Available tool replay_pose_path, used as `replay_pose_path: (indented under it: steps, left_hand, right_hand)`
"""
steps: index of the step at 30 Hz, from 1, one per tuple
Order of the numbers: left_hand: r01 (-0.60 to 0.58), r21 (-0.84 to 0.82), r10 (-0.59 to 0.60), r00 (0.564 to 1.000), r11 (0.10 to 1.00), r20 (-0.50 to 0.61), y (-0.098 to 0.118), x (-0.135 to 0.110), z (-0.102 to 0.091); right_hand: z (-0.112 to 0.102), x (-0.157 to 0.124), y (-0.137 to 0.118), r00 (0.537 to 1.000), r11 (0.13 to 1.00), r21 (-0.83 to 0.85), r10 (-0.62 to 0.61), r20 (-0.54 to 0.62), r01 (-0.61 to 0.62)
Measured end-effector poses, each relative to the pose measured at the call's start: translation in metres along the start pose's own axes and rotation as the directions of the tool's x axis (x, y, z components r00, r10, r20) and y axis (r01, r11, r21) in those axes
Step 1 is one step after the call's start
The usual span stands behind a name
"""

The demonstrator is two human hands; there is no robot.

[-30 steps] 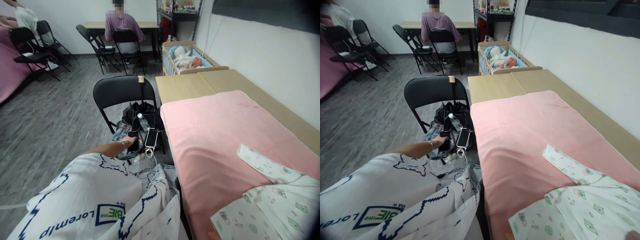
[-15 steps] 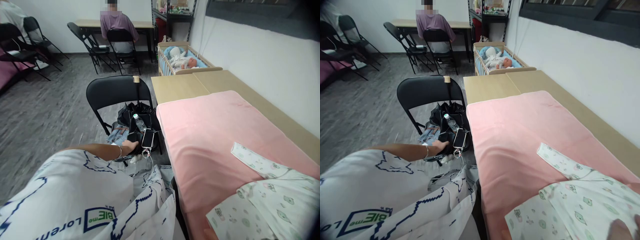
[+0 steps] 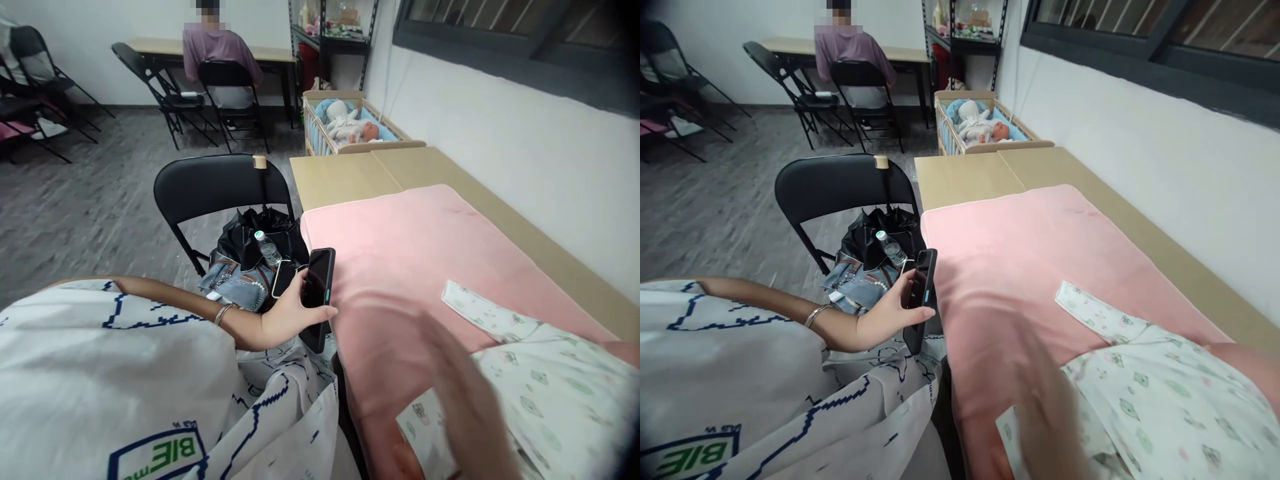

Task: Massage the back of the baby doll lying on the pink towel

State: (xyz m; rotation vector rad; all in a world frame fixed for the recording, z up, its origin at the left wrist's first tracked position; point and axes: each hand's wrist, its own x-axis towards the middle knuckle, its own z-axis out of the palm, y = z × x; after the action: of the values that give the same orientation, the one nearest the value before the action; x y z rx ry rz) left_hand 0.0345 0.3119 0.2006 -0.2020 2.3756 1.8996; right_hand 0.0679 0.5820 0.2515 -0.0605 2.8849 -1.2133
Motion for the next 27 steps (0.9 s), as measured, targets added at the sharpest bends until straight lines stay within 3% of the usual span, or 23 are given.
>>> replay_pose_path:
  steps: [2,4,5,8,10,13,18,23,27]
  left_hand:
    - [-0.001,-0.021,0.002,0.999,1.000,0.048,0.004,-0.006,0.014]
    - [-0.004,-0.041,0.008,0.997,0.999,0.081,0.001,-0.009,0.026]
    - [-0.001,-0.054,0.006,0.996,0.999,0.091,-0.002,-0.009,0.030]
    - [0.038,-0.079,-0.031,0.996,0.996,0.087,-0.008,-0.010,0.037]
    - [0.042,-0.083,-0.036,0.996,0.996,0.079,-0.009,-0.011,0.036]
    - [-0.006,-0.132,0.022,0.993,0.991,0.120,-0.007,-0.013,0.032]
    - [-0.091,-0.293,0.161,0.960,0.952,0.227,-0.008,-0.013,0.025]
    - [-0.011,-0.443,0.149,0.950,0.896,0.276,-0.016,-0.011,0.024]
    - [0.093,-0.541,0.065,0.962,0.836,0.266,-0.010,-0.016,0.023]
  right_hand:
    - [0.022,0.003,-0.015,0.998,0.993,0.116,0.011,0.064,-0.018]
    - [0.049,0.013,-0.032,0.963,0.872,0.459,0.051,0.265,-0.172]
    - [0.063,0.018,-0.039,0.933,0.799,0.553,0.027,0.359,-0.236]
    - [0.093,0.028,-0.047,0.910,0.637,0.703,-0.005,0.415,-0.317]
    - [0.102,0.028,-0.044,0.903,0.549,0.761,-0.025,0.428,-0.345]
    - [0.102,0.024,-0.035,0.887,0.471,0.806,-0.098,0.451,-0.358]
    - [0.091,0.027,-0.033,0.856,0.444,0.806,-0.147,0.496,-0.391]
    - [0.087,0.033,-0.034,0.844,0.385,0.824,-0.176,0.507,-0.415]
    - [0.092,0.031,-0.029,0.860,0.379,0.808,-0.058,0.508,-0.451]
